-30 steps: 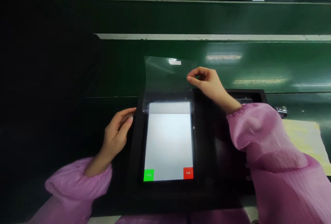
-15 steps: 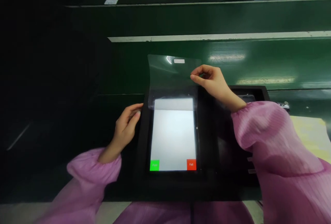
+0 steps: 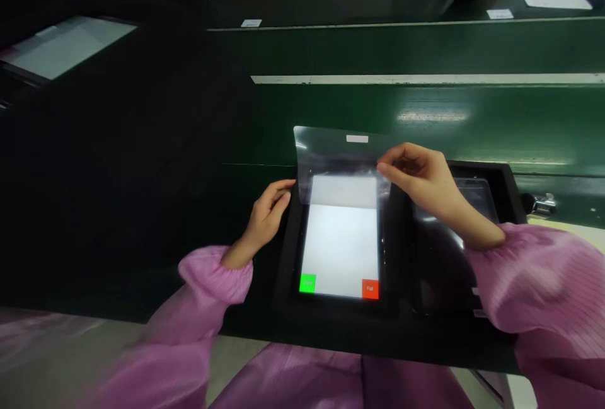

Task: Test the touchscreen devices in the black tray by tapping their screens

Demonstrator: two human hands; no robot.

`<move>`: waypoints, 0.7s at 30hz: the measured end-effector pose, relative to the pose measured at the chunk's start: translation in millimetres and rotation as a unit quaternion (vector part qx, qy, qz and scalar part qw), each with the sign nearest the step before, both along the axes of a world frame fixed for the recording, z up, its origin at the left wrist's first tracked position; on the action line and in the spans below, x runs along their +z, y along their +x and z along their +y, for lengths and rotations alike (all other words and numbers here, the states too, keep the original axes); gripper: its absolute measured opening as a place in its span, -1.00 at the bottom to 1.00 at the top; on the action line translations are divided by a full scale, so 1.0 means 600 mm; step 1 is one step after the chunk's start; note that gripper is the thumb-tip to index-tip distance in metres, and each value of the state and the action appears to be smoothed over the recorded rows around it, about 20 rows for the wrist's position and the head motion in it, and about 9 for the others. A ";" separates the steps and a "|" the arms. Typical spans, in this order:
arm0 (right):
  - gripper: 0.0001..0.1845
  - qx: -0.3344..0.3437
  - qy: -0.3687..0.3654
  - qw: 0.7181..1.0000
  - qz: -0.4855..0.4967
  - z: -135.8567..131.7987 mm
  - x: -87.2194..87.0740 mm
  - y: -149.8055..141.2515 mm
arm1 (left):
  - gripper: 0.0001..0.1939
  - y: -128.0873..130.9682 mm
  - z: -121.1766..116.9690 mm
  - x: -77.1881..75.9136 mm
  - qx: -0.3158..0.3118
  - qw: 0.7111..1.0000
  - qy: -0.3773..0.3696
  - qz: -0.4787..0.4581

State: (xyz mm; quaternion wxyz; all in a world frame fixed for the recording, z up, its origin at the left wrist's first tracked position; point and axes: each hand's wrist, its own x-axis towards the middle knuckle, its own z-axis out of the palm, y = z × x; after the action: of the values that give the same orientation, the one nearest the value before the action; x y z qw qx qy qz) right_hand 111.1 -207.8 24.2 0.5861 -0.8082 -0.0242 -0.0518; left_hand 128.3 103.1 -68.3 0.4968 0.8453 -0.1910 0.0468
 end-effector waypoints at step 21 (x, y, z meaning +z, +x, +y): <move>-0.66 -0.016 -0.025 0.999 0.019 0.008 -0.011 -0.062 | -0.69 0.005 0.000 -0.006 -0.012 1.000 -0.010 -0.001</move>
State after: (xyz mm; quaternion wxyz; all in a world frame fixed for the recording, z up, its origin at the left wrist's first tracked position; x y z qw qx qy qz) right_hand 73.9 -203.2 17.7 0.5654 -0.8236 -0.0013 -0.0448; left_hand 131.6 103.0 -71.7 0.5058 0.8377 -0.2013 0.0433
